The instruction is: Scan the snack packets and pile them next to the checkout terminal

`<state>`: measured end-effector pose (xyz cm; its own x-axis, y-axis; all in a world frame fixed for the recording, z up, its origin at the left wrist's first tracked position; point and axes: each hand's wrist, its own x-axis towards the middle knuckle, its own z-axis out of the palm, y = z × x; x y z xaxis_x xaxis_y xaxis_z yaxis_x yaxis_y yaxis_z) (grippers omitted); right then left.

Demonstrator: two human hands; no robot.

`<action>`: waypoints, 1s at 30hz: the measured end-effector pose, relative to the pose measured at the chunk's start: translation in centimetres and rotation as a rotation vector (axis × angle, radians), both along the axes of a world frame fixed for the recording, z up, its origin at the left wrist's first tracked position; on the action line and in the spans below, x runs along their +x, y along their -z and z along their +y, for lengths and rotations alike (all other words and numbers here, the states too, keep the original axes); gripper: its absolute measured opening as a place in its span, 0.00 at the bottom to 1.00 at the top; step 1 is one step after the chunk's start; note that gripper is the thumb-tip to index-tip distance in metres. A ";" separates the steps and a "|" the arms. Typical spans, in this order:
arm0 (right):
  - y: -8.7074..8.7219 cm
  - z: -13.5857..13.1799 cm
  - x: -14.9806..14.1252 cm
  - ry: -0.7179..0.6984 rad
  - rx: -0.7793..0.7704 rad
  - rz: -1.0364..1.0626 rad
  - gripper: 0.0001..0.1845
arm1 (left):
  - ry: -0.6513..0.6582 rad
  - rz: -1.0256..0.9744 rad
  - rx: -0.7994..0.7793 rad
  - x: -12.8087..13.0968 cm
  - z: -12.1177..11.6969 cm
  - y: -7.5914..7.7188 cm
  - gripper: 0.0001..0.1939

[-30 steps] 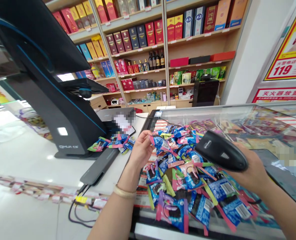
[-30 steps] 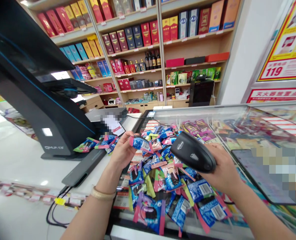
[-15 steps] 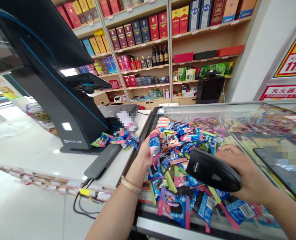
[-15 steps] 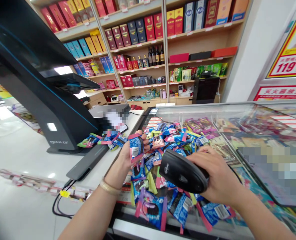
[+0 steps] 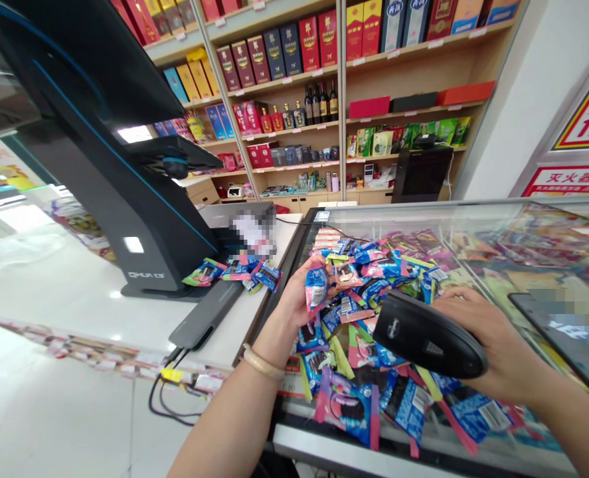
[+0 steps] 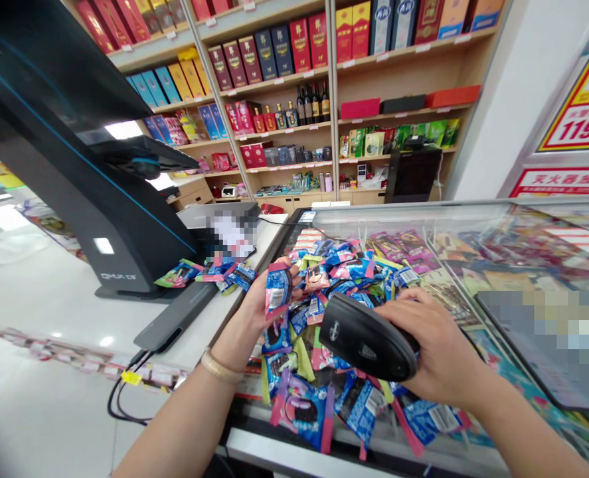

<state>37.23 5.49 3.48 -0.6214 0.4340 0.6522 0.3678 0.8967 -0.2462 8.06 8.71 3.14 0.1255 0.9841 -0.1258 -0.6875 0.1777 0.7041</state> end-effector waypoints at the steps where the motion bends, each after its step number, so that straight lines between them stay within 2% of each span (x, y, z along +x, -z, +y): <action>1: -0.1 0.0 0.0 0.003 0.016 0.014 0.12 | 0.000 -0.003 0.001 0.0 -0.1 -0.1 0.05; 4: 0.0 0.3 0.4 0.008 0.073 0.054 0.12 | -0.048 -0.057 -0.011 -0.2 -0.2 -0.6 0.04; 7: 0.8 0.6 1.1 0.047 0.069 0.108 0.11 | -0.267 -0.200 -0.070 -1.9 0.0 -1.4 0.06; 9: 1.4 0.8 1.5 0.070 0.053 0.116 0.10 | -0.433 -0.301 -0.127 -4.0 0.4 -2.1 0.08; 11: 1.9 0.8 1.7 0.106 0.033 0.149 0.09 | -0.528 -0.361 -0.158 -6.4 0.6 -2.8 0.09; 15: 1.8 0.4 1.3 0.154 -0.019 0.177 0.07 | -0.555 -0.411 -0.156 -10.3 0.8 -3.6 0.09; 18: 1.4 0.1 1.0 0.158 -0.025 0.140 0.06 | -0.536 -0.439 -0.154 -11.3 0.5 -3.5 0.13; 25: 1.6 0.6 1.3 0.159 0.007 0.135 0.03 | -0.530 -0.436 -0.123 -11.2 0.3 -2.9 0.17; 28: 1.7 1.1 1.7 0.154 0.030 0.125 0.04 | -0.553 -0.393 -0.110 -10.5 0.5 -3.1 0.13; 30: 1.7 1.3 1.9 0.144 0.062 0.124 0.07 | -0.638 -0.236 -0.038 -9.4 0.5 -3.3 0.08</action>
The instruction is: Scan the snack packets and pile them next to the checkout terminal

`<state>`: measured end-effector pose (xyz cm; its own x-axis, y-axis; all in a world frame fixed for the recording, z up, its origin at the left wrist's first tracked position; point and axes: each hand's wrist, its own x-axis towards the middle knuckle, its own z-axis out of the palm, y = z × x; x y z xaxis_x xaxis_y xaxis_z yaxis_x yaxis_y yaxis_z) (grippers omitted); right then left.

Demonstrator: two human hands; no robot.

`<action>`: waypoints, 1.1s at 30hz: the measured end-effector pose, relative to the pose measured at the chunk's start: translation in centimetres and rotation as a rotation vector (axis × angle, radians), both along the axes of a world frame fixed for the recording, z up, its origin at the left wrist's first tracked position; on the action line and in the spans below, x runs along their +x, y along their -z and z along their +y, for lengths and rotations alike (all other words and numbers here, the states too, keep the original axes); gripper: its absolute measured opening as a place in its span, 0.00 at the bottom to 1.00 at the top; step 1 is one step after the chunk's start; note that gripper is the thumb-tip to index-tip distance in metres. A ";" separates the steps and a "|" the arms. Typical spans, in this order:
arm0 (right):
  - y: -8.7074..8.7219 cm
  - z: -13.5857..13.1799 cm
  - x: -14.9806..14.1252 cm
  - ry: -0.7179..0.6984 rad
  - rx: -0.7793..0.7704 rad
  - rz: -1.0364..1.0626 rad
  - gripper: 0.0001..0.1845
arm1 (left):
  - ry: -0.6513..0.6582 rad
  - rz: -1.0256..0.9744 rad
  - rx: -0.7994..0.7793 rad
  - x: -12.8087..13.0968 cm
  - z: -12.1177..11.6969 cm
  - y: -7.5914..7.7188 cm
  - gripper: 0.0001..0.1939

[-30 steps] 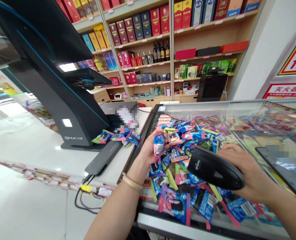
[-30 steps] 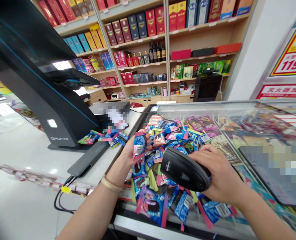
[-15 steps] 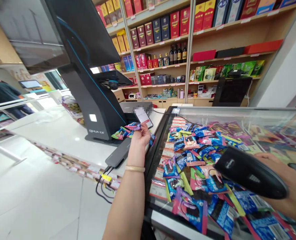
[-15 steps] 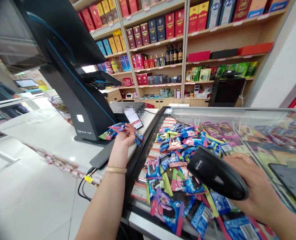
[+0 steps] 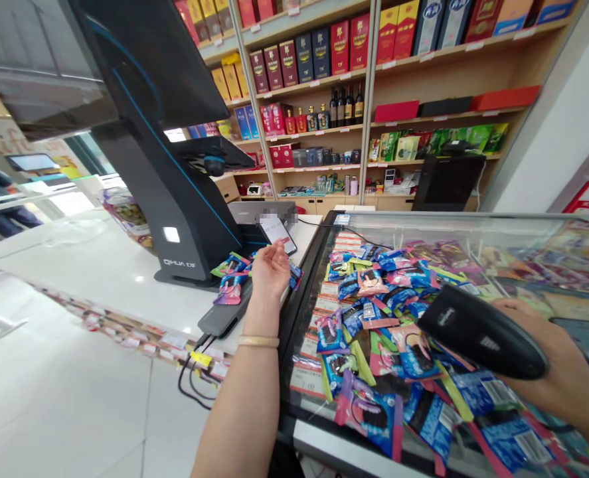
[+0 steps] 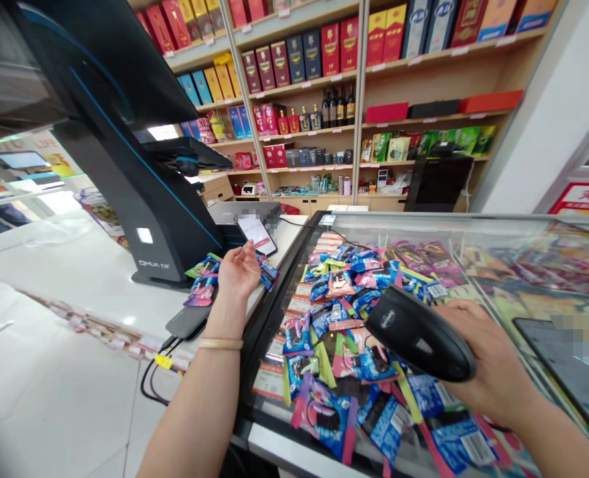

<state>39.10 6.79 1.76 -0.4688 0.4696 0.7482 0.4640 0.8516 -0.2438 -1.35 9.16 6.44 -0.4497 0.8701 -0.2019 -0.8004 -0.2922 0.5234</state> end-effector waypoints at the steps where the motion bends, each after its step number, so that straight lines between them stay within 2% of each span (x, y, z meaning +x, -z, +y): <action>1: 0.0 0.0 0.0 0.005 0.009 -0.001 0.07 | -0.043 0.142 0.024 0.7 -0.1 0.0 0.05; 3: 0.0 0.0 0.1 0.044 0.003 0.002 0.05 | -0.066 0.491 0.107 2.3 -0.4 0.1 0.04; 5: -0.1 0.2 0.1 0.087 0.001 0.010 0.03 | 0.066 0.825 0.174 3.8 -0.9 0.4 0.09; 7: -0.1 0.5 0.2 0.113 0.032 0.018 0.04 | 0.243 1.118 0.176 5.2 -1.3 1.0 0.10; 9: -0.2 0.9 0.4 0.132 0.084 0.019 0.07 | 0.334 1.346 0.169 6.4 -1.5 1.7 0.10; 12: -0.2 1.5 0.6 0.177 0.117 0.007 0.10 | 0.284 1.515 0.199 7.8 -1.4 2.9 0.13; 15: -0.2 1.6 0.6 0.171 0.142 -0.001 0.13 | 0.233 1.556 0.210 8.9 -0.9 3.8 0.22; 21: -0.1 1.5 0.4 0.177 0.108 0.014 0.16 | 0.335 1.395 0.204 10.0 0.2 4.9 0.25; 24: -0.2 1.4 0.2 0.191 0.098 0.012 0.15 | 0.297 1.318 0.169 10.1 0.5 5.1 0.22; 27: -0.5 1.3 0.0 0.195 0.104 0.004 0.15 | 0.209 1.328 0.174 10.1 0.3 5.2 0.17; 30: -0.6 1.2 0.0 0.179 0.115 0.006 0.14 | 0.130 1.382 0.102 9.9 0.2 5.3 0.04; 33: -0.6 1.0 0.0 0.164 0.102 0.009 0.12 | 0.142 1.215 0.018 9.8 0.3 5.2 0.12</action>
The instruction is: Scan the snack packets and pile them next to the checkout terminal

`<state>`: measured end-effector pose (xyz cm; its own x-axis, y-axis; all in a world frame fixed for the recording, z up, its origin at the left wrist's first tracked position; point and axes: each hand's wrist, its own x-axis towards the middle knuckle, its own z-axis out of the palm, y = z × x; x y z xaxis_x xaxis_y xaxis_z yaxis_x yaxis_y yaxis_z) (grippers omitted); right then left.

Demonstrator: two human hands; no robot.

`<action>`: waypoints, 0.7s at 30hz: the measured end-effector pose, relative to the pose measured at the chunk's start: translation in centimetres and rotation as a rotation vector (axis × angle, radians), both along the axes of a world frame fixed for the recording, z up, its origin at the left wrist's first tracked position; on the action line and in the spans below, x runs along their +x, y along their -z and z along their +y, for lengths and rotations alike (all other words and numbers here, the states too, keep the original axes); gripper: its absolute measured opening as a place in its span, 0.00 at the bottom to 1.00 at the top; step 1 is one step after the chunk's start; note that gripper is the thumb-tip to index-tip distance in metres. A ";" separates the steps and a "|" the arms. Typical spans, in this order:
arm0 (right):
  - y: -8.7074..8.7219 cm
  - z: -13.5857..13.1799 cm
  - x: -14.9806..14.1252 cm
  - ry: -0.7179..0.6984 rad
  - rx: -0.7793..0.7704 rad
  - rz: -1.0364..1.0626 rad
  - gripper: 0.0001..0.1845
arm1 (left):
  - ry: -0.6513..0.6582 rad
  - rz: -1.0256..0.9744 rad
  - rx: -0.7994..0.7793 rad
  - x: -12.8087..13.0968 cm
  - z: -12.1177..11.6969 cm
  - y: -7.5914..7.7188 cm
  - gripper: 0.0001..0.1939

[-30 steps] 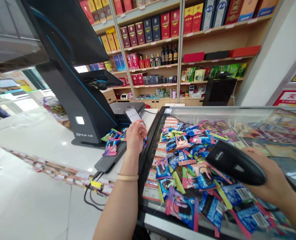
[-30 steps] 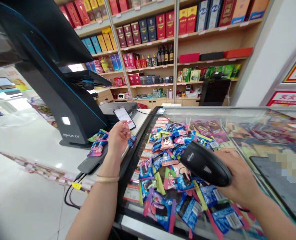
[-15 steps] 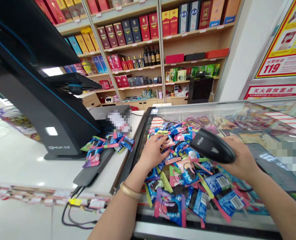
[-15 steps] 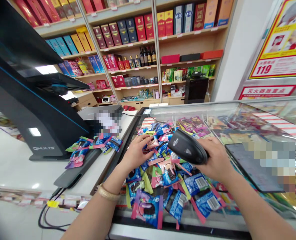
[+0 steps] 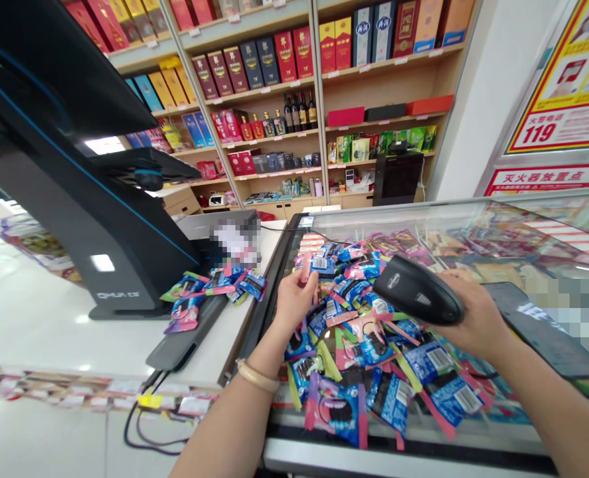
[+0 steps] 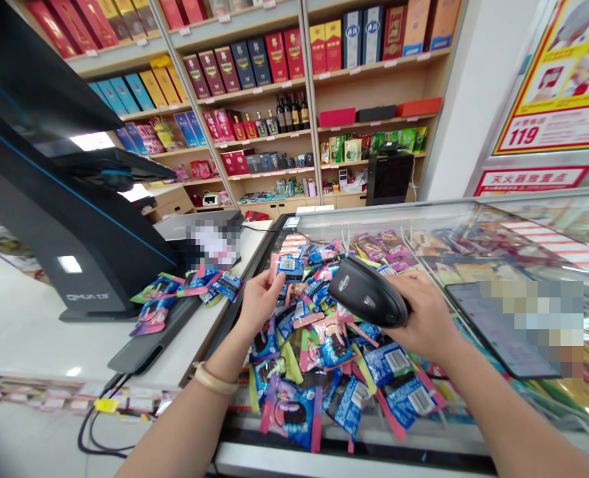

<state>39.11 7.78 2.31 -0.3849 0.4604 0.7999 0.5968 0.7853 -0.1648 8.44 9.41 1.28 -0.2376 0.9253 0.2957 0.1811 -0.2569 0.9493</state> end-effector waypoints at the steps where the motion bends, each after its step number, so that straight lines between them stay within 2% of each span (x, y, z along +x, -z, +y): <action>1: 0.0 -0.1 0.0 -0.007 0.000 0.003 0.12 | 0.018 -0.114 -0.023 0.0 0.0 -0.1 0.13; 4: -0.3 -0.4 -0.3 -0.043 0.003 0.002 0.10 | 0.109 -0.441 -0.062 0.2 0.1 -0.5 0.16; 7: -0.8 -0.7 -0.7 -0.078 0.001 -0.016 0.09 | 0.136 -0.552 -0.043 0.7 -0.2 -0.7 0.21; 13: -1.1 -1.1 -1.1 -0.105 -0.002 -0.039 0.12 | 0.125 -0.434 0.005 1.7 -0.6 -0.6 0.22; 21: -1.1 -1.0 -1.0 -0.109 -0.010 -0.064 0.15 | 0.117 -0.329 0.008 1.5 -0.4 -0.3 0.22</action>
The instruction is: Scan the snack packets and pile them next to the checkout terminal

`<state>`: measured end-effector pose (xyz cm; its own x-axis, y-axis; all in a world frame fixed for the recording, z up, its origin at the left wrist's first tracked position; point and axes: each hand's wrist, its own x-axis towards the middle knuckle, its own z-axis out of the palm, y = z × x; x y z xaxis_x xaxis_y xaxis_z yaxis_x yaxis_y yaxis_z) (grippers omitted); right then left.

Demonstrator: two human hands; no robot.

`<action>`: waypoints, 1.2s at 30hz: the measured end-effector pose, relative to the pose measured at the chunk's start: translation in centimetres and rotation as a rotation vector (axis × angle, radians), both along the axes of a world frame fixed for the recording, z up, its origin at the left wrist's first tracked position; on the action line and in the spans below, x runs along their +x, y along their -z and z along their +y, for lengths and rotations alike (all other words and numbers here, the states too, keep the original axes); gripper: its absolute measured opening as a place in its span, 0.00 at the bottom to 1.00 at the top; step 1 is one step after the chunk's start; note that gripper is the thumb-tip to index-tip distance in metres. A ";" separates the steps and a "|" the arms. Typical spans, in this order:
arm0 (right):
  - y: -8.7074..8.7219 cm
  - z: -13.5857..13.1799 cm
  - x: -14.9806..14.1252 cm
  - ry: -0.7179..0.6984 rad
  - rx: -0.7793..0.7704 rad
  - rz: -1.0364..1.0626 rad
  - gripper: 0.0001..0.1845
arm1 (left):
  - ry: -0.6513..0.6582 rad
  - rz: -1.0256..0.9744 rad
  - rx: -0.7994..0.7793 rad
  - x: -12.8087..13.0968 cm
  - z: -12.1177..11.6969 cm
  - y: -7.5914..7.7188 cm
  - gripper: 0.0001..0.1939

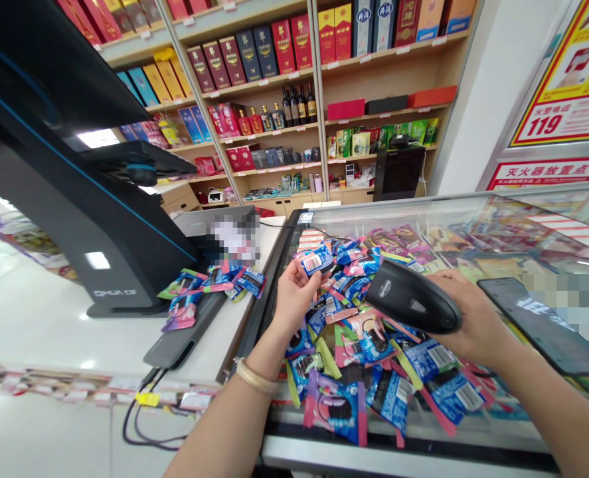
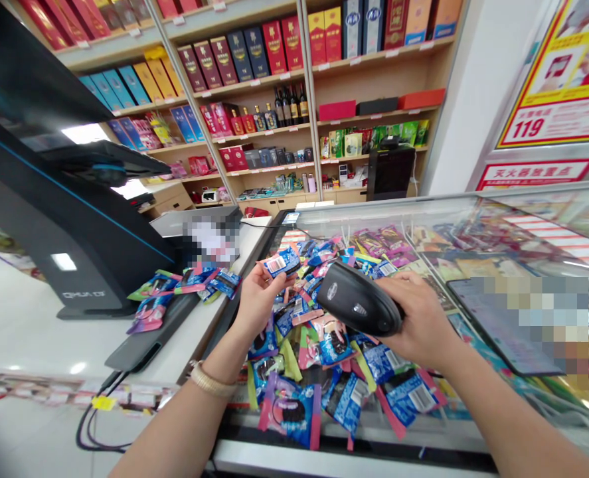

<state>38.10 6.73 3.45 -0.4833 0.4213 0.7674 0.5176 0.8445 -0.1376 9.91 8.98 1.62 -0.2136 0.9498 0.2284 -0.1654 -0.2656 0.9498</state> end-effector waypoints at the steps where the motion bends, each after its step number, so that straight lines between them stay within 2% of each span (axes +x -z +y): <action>1: -0.1 0.0 -0.1 0.000 0.003 0.003 0.14 | -0.001 -0.006 0.004 0.0 0.0 0.1 0.22; 6: -0.1 -0.1 -0.2 0.003 0.024 0.033 0.09 | 0.017 -0.061 -0.002 0.1 -0.1 0.1 0.23; 9: 0.8 0.1 0.4 0.053 0.007 0.039 0.10 | -0.005 -0.183 -0.010 -0.7 0.0 -0.7 0.21; 12: 2.3 0.6 1.6 0.134 -0.040 0.036 0.08 | -0.175 -0.433 -0.002 -2.8 0.5 -2.4 0.09; 14: 2.9 1.1 2.4 0.125 -0.017 0.033 0.12 | -0.331 -0.611 0.005 -4.9 0.9 -3.6 0.02; 17: 3.2 1.7 3.1 0.107 -0.003 -0.010 0.13 | -0.518 -0.811 0.028 -8.3 1.3 -4.5 0.06; 21: 2.9 1.8 3.4 0.118 0.043 -0.063 0.12 | -0.611 -0.894 0.067 -11.3 1.5 -4.1 0.06; 26: 3.2 2.1 3.4 0.147 0.083 -0.099 0.14 | -0.570 -0.889 0.039 -11.3 1.3 -3.8 0.06; 28: 3.4 2.2 3.3 0.168 0.096 -0.066 0.13 | -0.519 -0.785 0.030 -10.5 1.1 -3.7 0.04; 30: 3.4 2.2 3.0 0.169 0.120 -0.043 0.13 | -0.446 -0.514 0.030 -9.4 1.0 -3.3 0.02; 36: 2.5 1.8 2.0 0.146 0.154 0.010 0.11 | -0.194 0.757 -0.018 -7.3 0.7 -1.1 0.19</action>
<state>40.06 8.54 0.97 -0.4174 0.3639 0.8327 0.6356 0.7718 -0.0187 2.65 9.72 2.72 -0.1679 0.9164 0.3633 0.5773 -0.2073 0.7898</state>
